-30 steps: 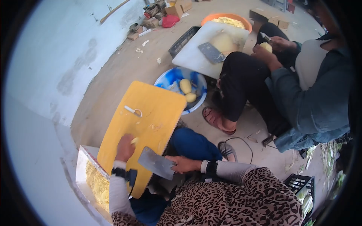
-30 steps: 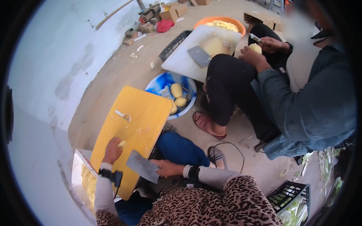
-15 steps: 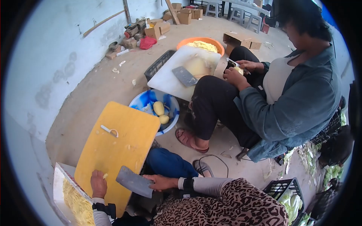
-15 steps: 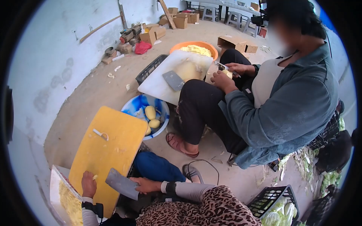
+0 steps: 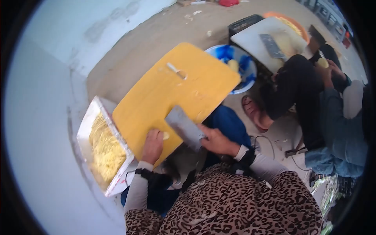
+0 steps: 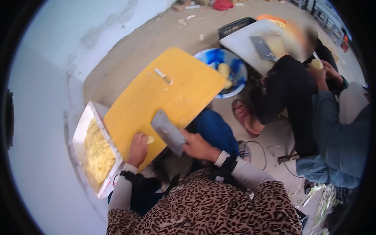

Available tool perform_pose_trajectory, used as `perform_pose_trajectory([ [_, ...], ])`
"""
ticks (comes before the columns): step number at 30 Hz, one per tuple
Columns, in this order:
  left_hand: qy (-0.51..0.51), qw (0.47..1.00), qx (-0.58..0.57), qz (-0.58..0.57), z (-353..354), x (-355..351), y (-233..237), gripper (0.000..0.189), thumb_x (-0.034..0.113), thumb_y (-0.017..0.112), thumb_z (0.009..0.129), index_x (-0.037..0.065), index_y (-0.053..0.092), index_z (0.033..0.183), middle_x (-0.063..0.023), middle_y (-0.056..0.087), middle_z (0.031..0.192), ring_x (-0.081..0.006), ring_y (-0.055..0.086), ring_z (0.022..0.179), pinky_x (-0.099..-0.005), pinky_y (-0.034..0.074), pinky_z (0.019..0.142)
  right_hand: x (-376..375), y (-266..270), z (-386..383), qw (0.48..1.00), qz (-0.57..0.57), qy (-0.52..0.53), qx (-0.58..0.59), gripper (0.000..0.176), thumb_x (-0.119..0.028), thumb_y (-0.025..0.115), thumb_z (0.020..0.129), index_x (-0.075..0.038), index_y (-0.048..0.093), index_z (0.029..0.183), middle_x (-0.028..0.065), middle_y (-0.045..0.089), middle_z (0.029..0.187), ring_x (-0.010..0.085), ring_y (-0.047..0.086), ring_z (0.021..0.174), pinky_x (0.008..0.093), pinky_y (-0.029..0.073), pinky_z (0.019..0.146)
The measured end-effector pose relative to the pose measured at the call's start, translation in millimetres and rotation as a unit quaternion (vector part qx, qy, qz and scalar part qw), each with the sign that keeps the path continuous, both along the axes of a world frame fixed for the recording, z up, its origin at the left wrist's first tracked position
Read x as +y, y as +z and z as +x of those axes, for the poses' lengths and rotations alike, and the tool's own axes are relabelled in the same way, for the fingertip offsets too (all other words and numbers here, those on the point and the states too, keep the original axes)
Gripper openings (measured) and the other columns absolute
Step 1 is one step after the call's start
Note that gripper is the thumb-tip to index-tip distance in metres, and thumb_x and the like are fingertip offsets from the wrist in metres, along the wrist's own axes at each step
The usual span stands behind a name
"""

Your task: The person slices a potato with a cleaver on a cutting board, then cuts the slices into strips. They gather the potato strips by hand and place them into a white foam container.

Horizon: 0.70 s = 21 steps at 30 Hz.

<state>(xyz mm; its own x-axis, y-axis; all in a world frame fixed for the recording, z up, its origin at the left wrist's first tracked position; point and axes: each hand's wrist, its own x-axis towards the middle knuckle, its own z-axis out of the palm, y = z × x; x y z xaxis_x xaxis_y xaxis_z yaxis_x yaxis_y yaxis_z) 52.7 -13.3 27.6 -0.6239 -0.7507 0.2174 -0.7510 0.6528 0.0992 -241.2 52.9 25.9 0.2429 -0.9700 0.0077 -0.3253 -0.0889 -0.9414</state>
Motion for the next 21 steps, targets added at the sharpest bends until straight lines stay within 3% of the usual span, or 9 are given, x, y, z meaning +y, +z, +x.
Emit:
perform_pose_trajectory([
  [2,0.009,1.000,-0.004,0.030,-3.5,3.8,7.2,0.020,0.003,0.054,0.079,0.002,0.058,0.099,-0.0160,0.056,0.105,-0.0346,0.054,0.102,-0.0435,0.044,0.092,-8.4,14.0,1.2,0.999,-0.027,0.024,0.026,0.056,-0.007,0.059,0.085,0.003,0.042,0.138,0.0299,0.064,0.086,0.0426,0.067,0.078,0.0426,0.052,0.067],
  [3,0.003,0.999,0.004,0.054,-4.5,4.1,10.6,0.023,0.002,0.054,0.079,0.002,0.058,0.102,-0.0163,0.056,0.106,-0.0355,0.054,0.104,-0.0433,0.043,0.094,-11.9,20.7,3.6,0.999,-0.025,0.034,0.018,0.056,-0.007,0.059,0.085,0.003,0.042,0.138,0.0299,0.064,0.086,0.0426,0.067,0.078,0.0426,0.052,0.067],
  [5,0.009,0.997,0.000,0.071,-6.8,6.5,21.9,0.028,0.002,0.056,0.079,0.002,0.058,0.107,-0.0169,0.056,0.110,-0.0360,0.053,0.107,-0.0425,0.043,0.096,-17.0,31.6,8.0,0.990,-0.054,0.052,0.123,0.053,-0.006,0.053,0.084,0.010,0.042,0.133,0.0312,0.064,0.082,0.0457,0.065,0.076,0.0508,0.054,0.069],
  [7,0.013,0.996,0.002,0.088,-5.4,11.3,26.6,0.034,0.002,0.057,0.078,0.002,0.057,0.112,-0.0175,0.055,0.113,-0.0366,0.053,0.109,-0.0418,0.042,0.098,-18.8,36.4,13.3,0.982,-0.086,0.064,0.158,0.052,-0.005,0.053,0.084,0.010,0.043,0.133,0.0307,0.064,0.079,0.0453,0.065,0.074,0.0509,0.053,0.068],
  [9,0.046,0.998,0.020,0.030,-2.8,16.6,26.8,0.044,0.005,0.064,0.078,0.004,0.054,0.121,-0.0194,0.054,0.119,-0.0371,0.053,0.112,-0.0418,0.043,0.098,-18.8,42.5,18.3,0.971,-0.119,0.073,0.196,0.051,-0.005,0.052,0.084,0.010,0.043,0.133,0.0303,0.064,0.077,0.0448,0.065,0.072,0.0510,0.053,0.067],
  [12,0.187,0.974,0.092,0.095,-5.1,24.8,24.9,0.047,0.007,0.072,0.073,0.001,0.055,0.117,-0.0222,0.056,0.112,-0.0402,0.053,0.110,-0.0441,0.045,0.095,-18.1,48.9,25.9,0.960,-0.131,0.088,0.233,0.051,-0.003,0.051,0.084,0.011,0.044,0.132,0.0288,0.064,0.074,0.0437,0.066,0.069,0.0501,0.054,0.065],
  [13,0.192,0.972,0.092,0.095,-4.5,26.5,23.2,0.047,0.007,0.072,0.073,0.001,0.055,0.117,-0.0222,0.056,0.112,-0.0402,0.053,0.110,-0.0441,0.045,0.095,-18.2,48.9,28.0,0.956,-0.139,0.090,0.241,0.051,-0.003,0.052,0.084,0.010,0.044,0.132,0.0282,0.065,0.074,0.0433,0.066,0.068,0.0496,0.054,0.064],
  [15,0.273,0.936,0.121,0.188,-2.1,27.5,16.5,0.049,0.007,0.074,0.072,0.001,0.055,0.117,-0.0223,0.059,0.107,-0.0409,0.054,0.106,-0.0461,0.046,0.091,-19.0,49.7,31.1,0.952,-0.149,0.096,0.249,0.052,-0.004,0.053,0.083,0.010,0.044,0.132,0.0276,0.065,0.074,0.0428,0.066,0.068,0.0492,0.054,0.064],
  [21,0.247,0.938,0.186,0.155,5.6,17.6,-5.2,0.044,0.002,0.073,0.071,0.001,0.058,0.112,-0.0218,0.058,0.100,-0.0404,0.057,0.097,-0.0434,0.051,0.082,-16.0,61.2,34.0,0.938,-0.164,0.140,0.270,0.057,-0.004,0.057,0.080,0.009,0.044,0.134,0.0270,0.066,0.083,0.0409,0.067,0.073,0.0464,0.054,0.064],
])
